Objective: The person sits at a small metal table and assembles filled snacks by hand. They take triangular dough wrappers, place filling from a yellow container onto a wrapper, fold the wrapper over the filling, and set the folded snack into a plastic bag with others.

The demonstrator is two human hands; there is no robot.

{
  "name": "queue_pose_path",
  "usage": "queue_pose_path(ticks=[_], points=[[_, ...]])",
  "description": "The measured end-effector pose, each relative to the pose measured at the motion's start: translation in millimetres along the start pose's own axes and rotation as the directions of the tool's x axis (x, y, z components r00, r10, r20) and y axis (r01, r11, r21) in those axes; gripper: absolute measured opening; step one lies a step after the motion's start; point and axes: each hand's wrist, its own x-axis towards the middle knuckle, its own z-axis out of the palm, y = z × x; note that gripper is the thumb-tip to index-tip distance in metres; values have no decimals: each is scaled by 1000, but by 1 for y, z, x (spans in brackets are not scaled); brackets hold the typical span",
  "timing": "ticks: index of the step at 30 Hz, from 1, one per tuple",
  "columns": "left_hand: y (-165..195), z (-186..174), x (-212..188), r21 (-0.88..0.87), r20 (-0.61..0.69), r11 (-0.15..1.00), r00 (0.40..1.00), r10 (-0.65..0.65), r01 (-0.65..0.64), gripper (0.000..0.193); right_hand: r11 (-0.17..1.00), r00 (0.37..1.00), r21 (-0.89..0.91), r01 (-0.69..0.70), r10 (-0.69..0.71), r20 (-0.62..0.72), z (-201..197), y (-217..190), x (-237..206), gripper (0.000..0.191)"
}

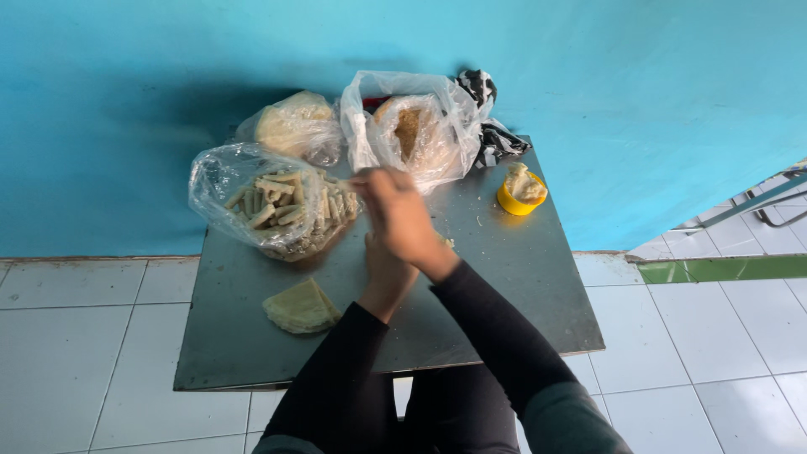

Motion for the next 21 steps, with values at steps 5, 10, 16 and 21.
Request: queue_pose_path(ticks=[5, 10, 16, 21], points=[[1, -6, -5, -88, 164, 995, 986, -34, 49, 21, 966, 956, -129, 226, -194, 221, 70, -32, 70, 17], [11, -25, 3, -288, 272, 893, 924, -269, 345, 21, 972, 994, 231, 43, -66, 92, 63, 3, 69, 18], [20, -18, 15, 189, 408, 958, 870, -277, 217, 35, 940, 938, -193, -282, 228, -262, -66, 99, 23, 21], [20, -9, 9, 121, 394, 980, 899, -191, 155, 23, 927, 941, -189, -324, 337, 37, -55, 115, 4, 32]])
